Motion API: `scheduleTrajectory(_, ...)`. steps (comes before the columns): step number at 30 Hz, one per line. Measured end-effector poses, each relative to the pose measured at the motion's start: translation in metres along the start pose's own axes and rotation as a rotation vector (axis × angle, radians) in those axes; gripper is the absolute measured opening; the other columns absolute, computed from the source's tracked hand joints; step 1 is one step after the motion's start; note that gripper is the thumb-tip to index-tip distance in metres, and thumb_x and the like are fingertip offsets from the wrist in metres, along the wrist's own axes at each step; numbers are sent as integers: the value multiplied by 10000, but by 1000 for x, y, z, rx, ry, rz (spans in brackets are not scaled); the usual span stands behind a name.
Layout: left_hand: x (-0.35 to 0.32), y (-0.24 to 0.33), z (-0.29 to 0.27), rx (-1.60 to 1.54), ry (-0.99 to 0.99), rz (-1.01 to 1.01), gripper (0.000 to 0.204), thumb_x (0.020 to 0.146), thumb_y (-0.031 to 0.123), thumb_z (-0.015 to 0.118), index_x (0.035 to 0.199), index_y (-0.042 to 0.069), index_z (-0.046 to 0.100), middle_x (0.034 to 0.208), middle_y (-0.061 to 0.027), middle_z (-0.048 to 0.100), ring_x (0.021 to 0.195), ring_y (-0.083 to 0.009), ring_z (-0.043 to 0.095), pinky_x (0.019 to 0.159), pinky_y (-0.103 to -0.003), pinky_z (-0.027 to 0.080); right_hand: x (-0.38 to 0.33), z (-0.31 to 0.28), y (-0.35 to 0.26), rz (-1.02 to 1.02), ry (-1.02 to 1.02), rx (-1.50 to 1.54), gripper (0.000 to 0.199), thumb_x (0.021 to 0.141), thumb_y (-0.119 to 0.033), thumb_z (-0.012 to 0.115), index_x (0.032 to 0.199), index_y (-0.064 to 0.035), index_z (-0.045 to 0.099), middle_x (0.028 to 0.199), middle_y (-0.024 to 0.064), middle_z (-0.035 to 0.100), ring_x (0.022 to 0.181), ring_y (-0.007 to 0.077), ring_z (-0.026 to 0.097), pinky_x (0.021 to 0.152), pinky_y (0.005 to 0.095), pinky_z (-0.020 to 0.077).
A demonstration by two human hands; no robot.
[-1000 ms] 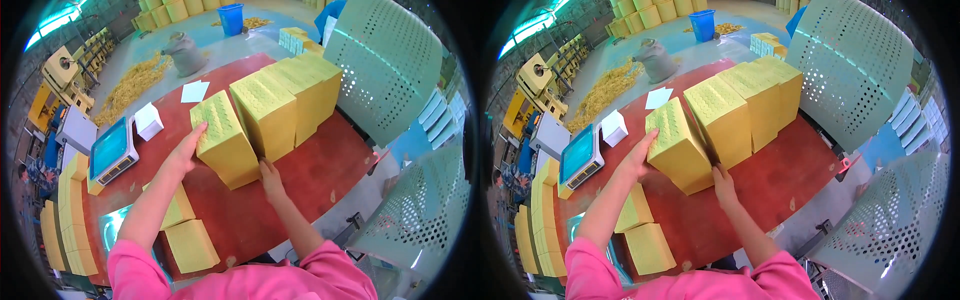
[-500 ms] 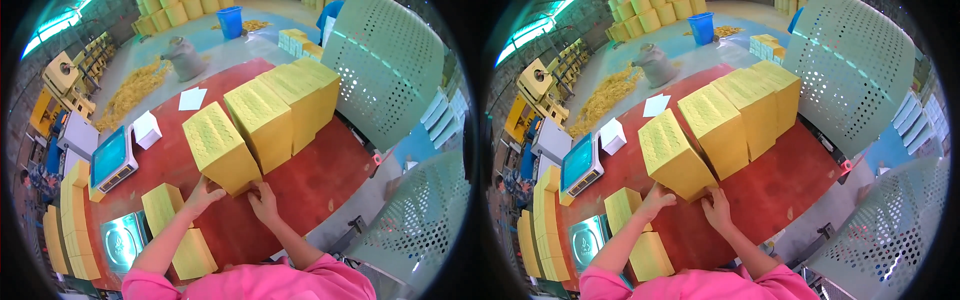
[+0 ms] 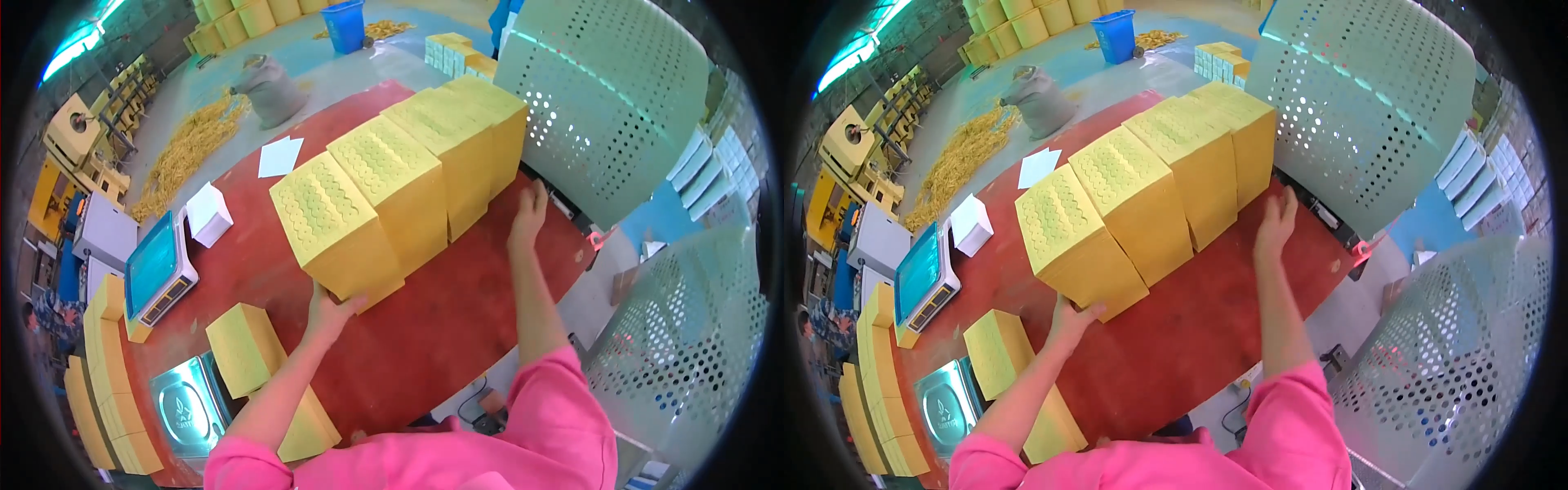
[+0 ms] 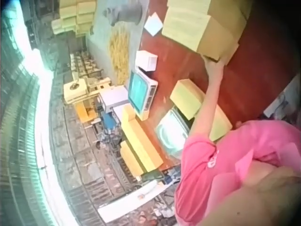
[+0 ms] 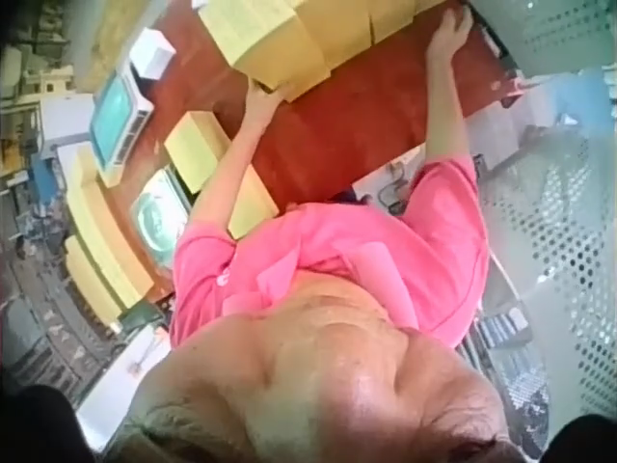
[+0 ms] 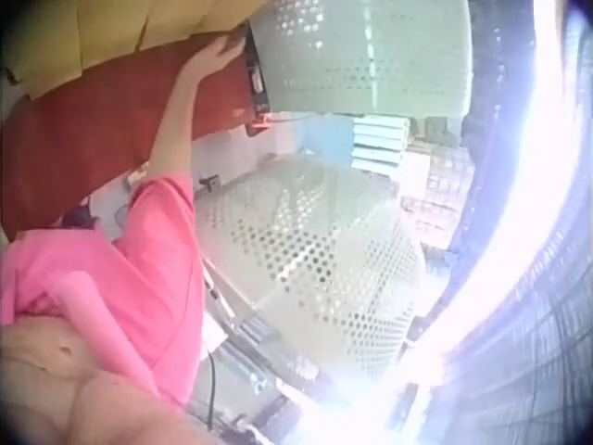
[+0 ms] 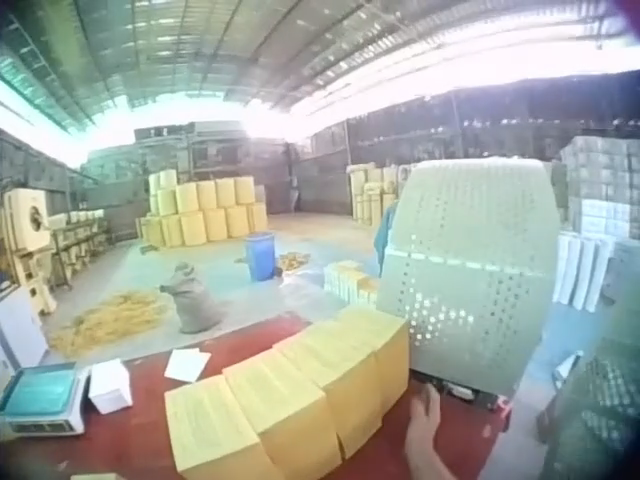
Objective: Weighing and stacking bundles of yellow paper on a scale.
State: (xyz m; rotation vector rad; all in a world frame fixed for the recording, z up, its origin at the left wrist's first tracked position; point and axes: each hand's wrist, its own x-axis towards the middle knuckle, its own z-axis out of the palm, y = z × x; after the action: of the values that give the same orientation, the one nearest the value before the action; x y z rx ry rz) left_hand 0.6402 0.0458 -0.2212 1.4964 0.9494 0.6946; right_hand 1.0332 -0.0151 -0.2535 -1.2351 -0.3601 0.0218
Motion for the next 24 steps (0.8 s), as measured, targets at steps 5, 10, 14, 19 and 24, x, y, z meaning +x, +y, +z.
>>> scheduleTrajectory(5, 2, -19, 37, 131, 124, 65, 758, 748, 181, 829, 1341, 35, 380, 1277, -124, 561, 1156, -261, 576, 953, -373, 487, 131, -30, 36, 216, -328, 8, 595, 1022, -440, 424, 1434, -12, 442, 1432, 115, 493, 1344, 224, 413, 1133, 375, 273)
scheduleTrajectory(10, 5, -34, 33, 516, 250, 168, 653, 719, 223, 847, 1263, 75, 516, 1164, -125, 602, 1086, -321, 586, 875, -407, 499, 93, 29, 33, 328, -313, -43, 639, 1010, -482, 431, 1469, -38, 399, 1523, 75, 390, 1412, 221, 330, 1152, 363, 247)
scheduleTrajectory(14, 34, -26, 19, 614, 266, 212, 366, 745, 150, 823, 1071, 66, 679, 1049, -92, 687, 995, -279, 644, 816, -377, 517, 82, 58, 34, 262, -252, 81, 601, 1012, -433, 447, 1466, -41, 406, 1518, 73, 391, 1387, 213, 358, 1144, 360, 263)
scheduleTrajectory(19, 124, -28, -22, 680, 181, 279, 402, 769, 168, 802, 1124, 59, 648, 1089, -111, 665, 1014, -300, 628, 832, -388, 513, 124, 122, 85, 236, -238, 77, 583, 1012, -406, 448, 1459, -33, 413, 1504, 76, 409, 1380, 207, 362, 1138, 354, 271)
scheduleTrajectory(24, 222, -18, -53, 520, 145, 278, 359, 822, 113, 741, 1155, 31, 631, 1132, -101, 668, 1055, -250, 633, 849, -366, 512, 163, 193, 130, 200, -259, -75, 544, 1018, -428, 440, 1360, -10, 510, 1334, 82, 555, 1215, 195, 492, 1034, 321, 361)
